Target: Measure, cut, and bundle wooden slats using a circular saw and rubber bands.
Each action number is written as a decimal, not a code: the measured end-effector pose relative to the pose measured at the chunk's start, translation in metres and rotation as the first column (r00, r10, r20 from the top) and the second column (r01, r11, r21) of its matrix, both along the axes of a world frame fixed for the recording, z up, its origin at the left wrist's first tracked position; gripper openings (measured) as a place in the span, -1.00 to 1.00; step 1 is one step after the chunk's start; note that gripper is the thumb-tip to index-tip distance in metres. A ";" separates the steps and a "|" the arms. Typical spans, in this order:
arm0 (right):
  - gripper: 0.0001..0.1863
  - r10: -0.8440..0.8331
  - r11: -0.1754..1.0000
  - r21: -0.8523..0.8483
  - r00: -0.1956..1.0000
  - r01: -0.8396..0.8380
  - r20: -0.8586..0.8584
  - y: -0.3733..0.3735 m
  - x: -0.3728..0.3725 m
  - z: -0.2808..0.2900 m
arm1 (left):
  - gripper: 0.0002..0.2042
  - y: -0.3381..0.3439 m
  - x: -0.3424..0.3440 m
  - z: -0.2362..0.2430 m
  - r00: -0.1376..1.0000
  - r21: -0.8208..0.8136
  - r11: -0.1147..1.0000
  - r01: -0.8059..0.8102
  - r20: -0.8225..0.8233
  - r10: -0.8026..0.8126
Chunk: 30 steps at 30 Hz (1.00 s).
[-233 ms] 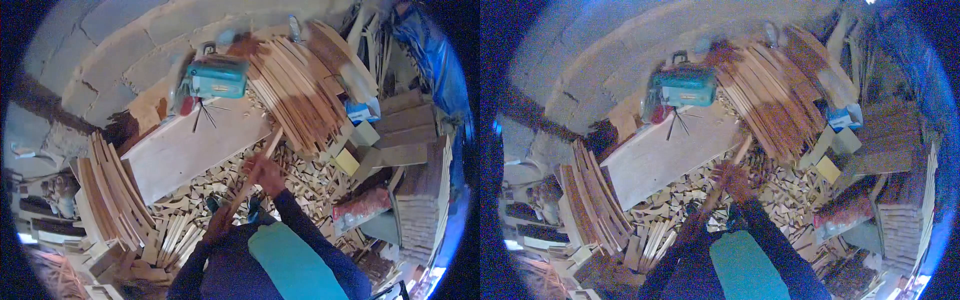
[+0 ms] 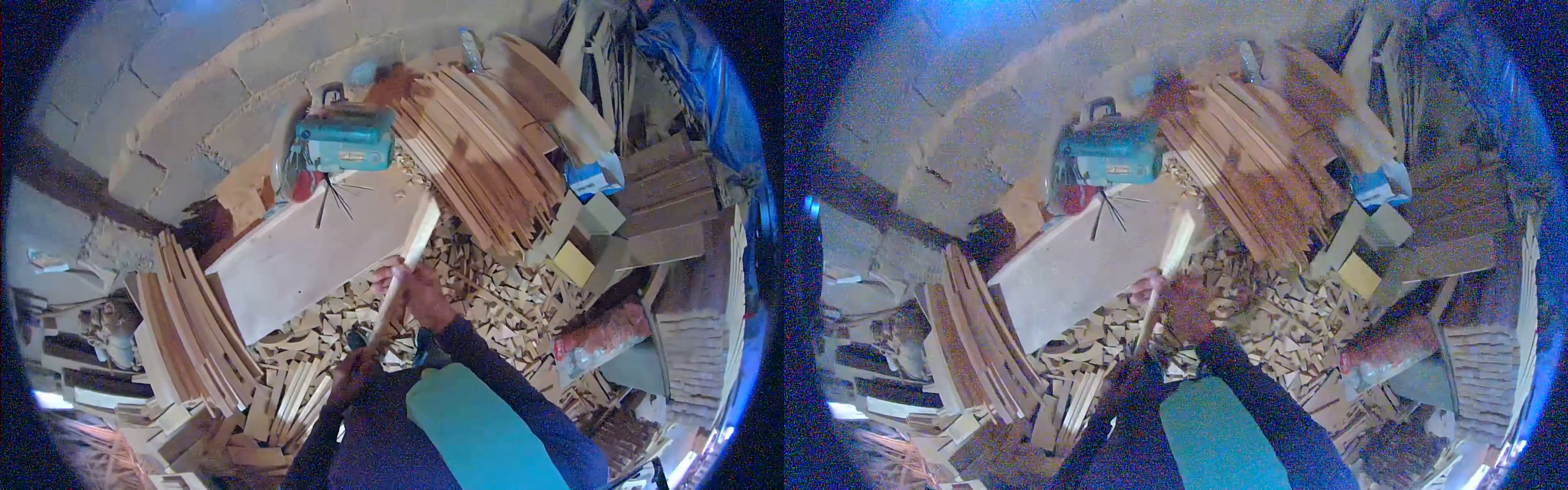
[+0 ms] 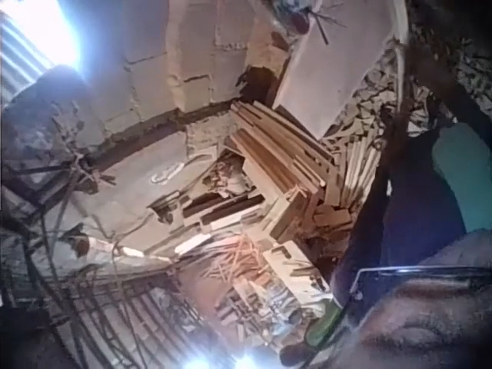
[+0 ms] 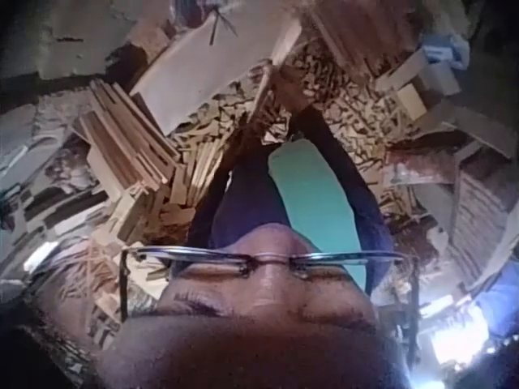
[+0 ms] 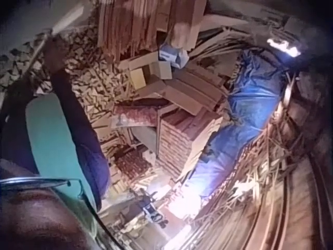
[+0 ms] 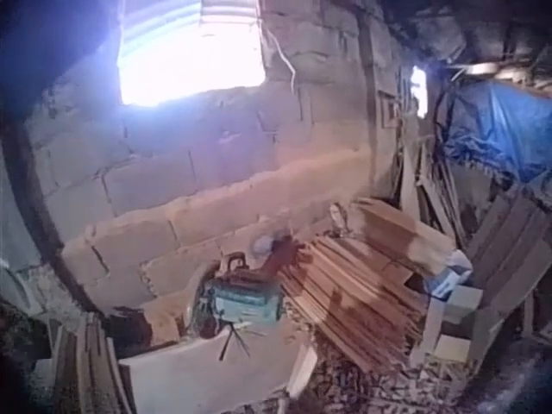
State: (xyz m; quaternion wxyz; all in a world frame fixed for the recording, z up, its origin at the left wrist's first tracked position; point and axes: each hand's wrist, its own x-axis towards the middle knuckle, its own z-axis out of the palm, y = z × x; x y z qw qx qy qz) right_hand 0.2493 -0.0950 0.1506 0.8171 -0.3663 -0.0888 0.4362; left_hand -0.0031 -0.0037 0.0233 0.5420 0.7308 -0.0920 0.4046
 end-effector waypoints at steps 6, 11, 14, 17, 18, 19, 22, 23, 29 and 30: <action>-0.77 -0.030 0.994 -0.096 0.983 0.048 0.183 0.016 -0.016 0.036 | -0.73 -0.004 -0.021 0.016 0.514 0.056 0.974 -0.219 -0.842 0.164; -0.81 0.004 0.992 -0.124 0.971 0.027 0.239 0.019 -0.016 0.037 | -0.69 -0.006 -0.015 0.034 0.432 0.002 0.981 -0.193 -0.898 0.087; -0.79 -0.016 0.993 -0.111 0.973 0.042 0.229 0.021 -0.017 0.032 | -0.72 -0.012 -0.009 0.040 0.572 -0.073 0.971 -0.229 -0.817 0.074; -0.79 -0.030 0.995 -0.088 0.961 0.057 0.276 0.026 -0.017 0.026 | -0.75 -0.013 -0.020 -0.002 0.666 -0.437 0.868 -0.236 -0.723 -0.183; -0.79 -0.039 0.994 -0.091 0.960 0.066 0.278 0.025 -0.013 0.025 | -0.75 -0.016 -0.010 0.012 0.665 -0.440 0.869 -0.227 -0.722 -0.192; -0.79 -0.019 0.987 -0.147 0.962 0.062 0.273 0.022 -0.009 0.026 | -0.78 -0.020 -0.002 0.027 0.655 -0.579 0.755 -0.309 -0.705 -0.272; -0.78 -0.075 0.975 -0.191 0.977 0.114 0.197 0.019 0.002 0.026 | -0.79 -0.019 0.026 0.057 0.631 -0.599 0.731 -0.327 -0.714 -0.303; -0.76 -0.133 0.971 -0.181 0.984 0.154 0.121 0.019 0.005 0.023 | -0.78 -0.018 0.033 0.061 0.622 -0.492 0.826 -0.275 -0.746 -0.237; -0.80 -0.273 0.892 -0.258 0.897 0.372 0.347 0.004 0.003 -0.041 | -0.69 -0.027 0.091 0.043 0.674 0.562 0.826 0.028 -0.621 0.400; -0.82 -0.261 0.852 -0.369 0.913 0.371 0.315 -0.004 -0.001 -0.045 | -0.66 -0.033 0.111 0.049 0.850 0.895 0.438 -0.081 -0.168 0.499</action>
